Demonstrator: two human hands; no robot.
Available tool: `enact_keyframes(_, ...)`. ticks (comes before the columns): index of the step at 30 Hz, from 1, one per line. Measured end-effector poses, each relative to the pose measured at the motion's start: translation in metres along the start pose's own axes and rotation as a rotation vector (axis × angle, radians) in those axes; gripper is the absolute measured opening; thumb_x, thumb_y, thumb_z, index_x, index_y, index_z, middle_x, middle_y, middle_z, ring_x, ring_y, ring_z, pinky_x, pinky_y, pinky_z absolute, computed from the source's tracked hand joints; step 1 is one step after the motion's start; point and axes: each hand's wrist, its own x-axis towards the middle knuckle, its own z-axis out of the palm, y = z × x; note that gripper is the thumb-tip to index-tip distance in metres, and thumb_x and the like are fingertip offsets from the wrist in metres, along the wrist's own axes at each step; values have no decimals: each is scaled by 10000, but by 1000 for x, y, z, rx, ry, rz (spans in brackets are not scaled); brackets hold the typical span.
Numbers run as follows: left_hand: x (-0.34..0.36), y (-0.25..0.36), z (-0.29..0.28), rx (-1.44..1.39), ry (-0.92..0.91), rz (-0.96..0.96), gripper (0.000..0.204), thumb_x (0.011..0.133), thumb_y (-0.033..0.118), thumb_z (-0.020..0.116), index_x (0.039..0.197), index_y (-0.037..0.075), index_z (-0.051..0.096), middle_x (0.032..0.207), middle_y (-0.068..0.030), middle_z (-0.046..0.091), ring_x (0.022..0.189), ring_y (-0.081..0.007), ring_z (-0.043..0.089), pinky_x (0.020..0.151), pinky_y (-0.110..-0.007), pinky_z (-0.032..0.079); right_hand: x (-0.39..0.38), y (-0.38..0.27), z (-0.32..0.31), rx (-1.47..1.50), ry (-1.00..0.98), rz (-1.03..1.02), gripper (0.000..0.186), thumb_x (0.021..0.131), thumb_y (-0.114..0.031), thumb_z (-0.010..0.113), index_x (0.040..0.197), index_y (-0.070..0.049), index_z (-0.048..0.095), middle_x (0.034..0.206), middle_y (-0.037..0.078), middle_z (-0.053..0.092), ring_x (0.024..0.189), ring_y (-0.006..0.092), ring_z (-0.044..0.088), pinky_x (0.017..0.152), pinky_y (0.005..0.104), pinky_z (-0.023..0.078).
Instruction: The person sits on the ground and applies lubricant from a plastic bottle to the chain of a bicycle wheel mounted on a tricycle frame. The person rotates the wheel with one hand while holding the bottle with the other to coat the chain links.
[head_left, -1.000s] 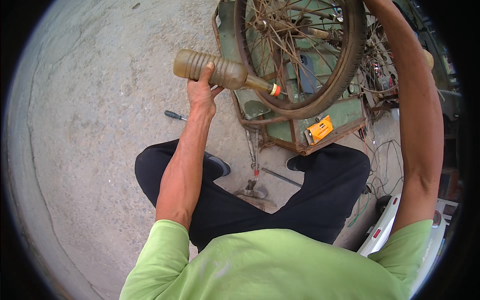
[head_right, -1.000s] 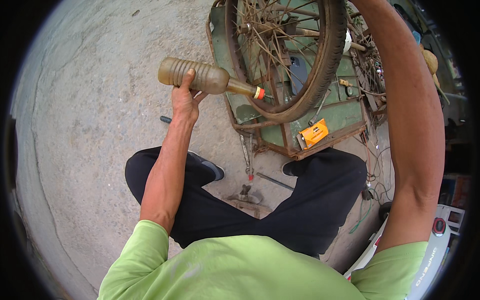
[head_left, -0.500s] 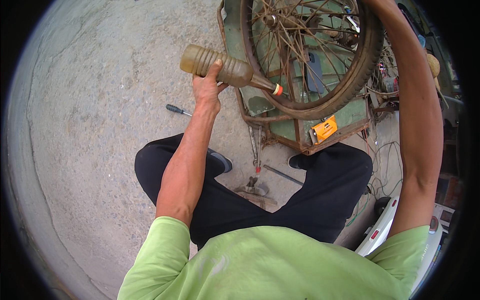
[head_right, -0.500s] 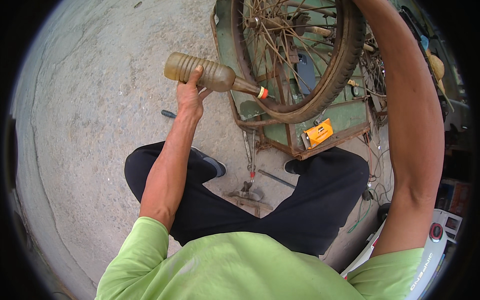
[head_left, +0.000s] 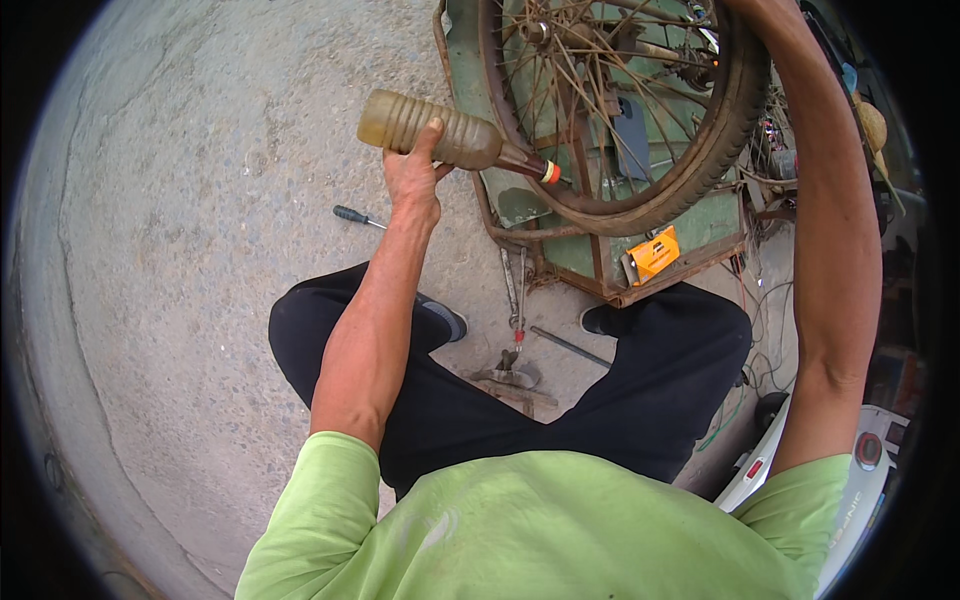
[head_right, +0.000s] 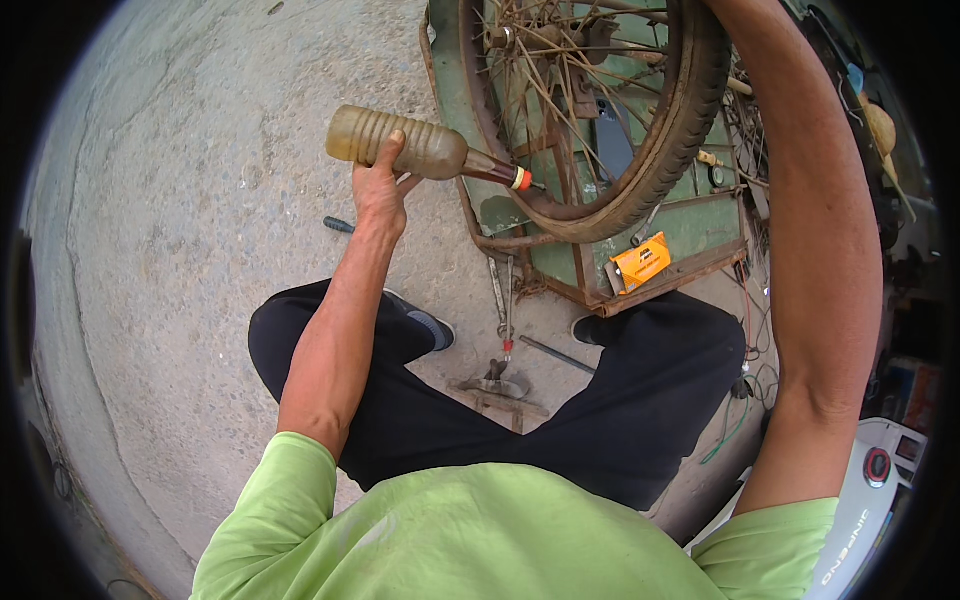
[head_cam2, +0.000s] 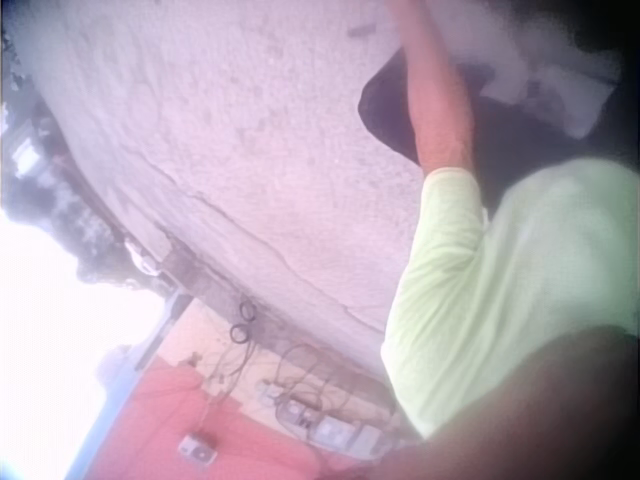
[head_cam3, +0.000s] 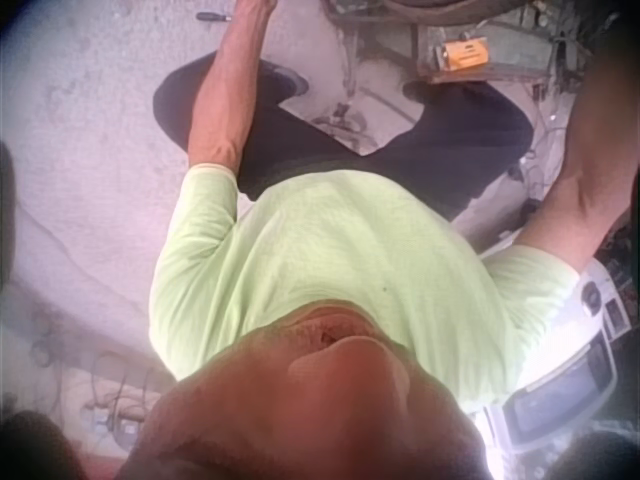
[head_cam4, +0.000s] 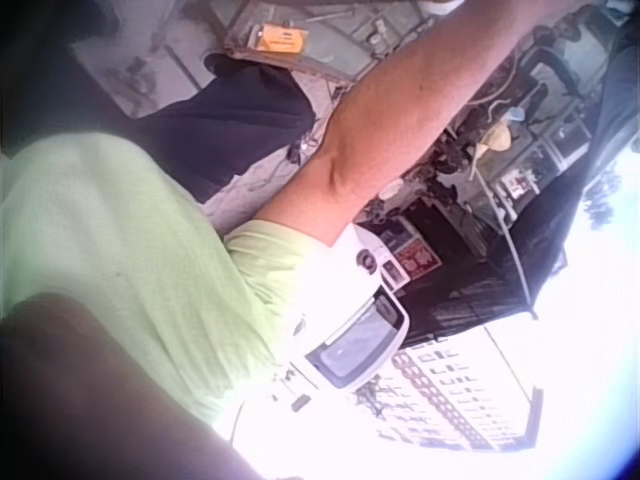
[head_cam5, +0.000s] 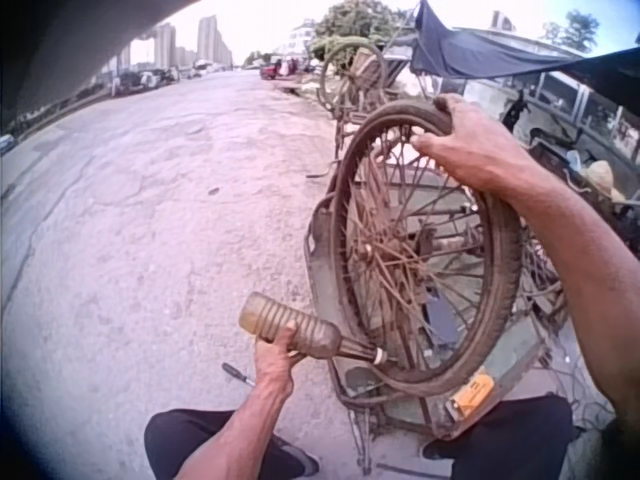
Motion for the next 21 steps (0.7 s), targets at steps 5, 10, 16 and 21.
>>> enact_keyframes(5, 1, -2, -4, -8, 13, 25, 751, 879, 394, 850, 1440, 78, 462, 1383, -134, 574, 1261, -342, 610, 1025, -605, 552, 2, -1, 5, 19, -3, 1, 692, 916, -411, 690, 1387, 83, 576, 1296, 306, 662, 1236, 407, 637, 1083, 428, 482)
enact_keyframes(10, 3, -4, 1, -30, -10, 18, 735, 880, 395, 850, 1430, 82, 475, 1360, -129, 589, 1235, -335, 622, 1031, -612, 545, 1, -2, -1, -20, 6, 18, 693, 921, -413, 691, 1393, 79, 574, 1315, 306, 654, 1250, 406, 630, 1093, 427, 477)
enact_keyframes(16, 9, -12, 0, -106, 15, -46, 677, 896, 385, 833, 1408, 86, 505, 1324, -124, 610, 1189, -327, 631, 1054, -635, 518, 0, 2, -1, -30, 6, 37, 700, 922, -425, 695, 1405, 66, 573, 1335, 301, 647, 1271, 405, 620, 1106, 423, 470)
enact_keyframes(21, 8, -8, -17, -67, 64, -56, 618, 919, 381, 807, 1377, 66, 535, 1283, -139, 628, 1162, -332, 645, 1040, -625, 528, -4, -1, 1, 4, -29, 12, 727, 917, -431, 701, 1433, 60, 552, 1358, 299, 636, 1275, 404, 619, 1114, 419, 468)
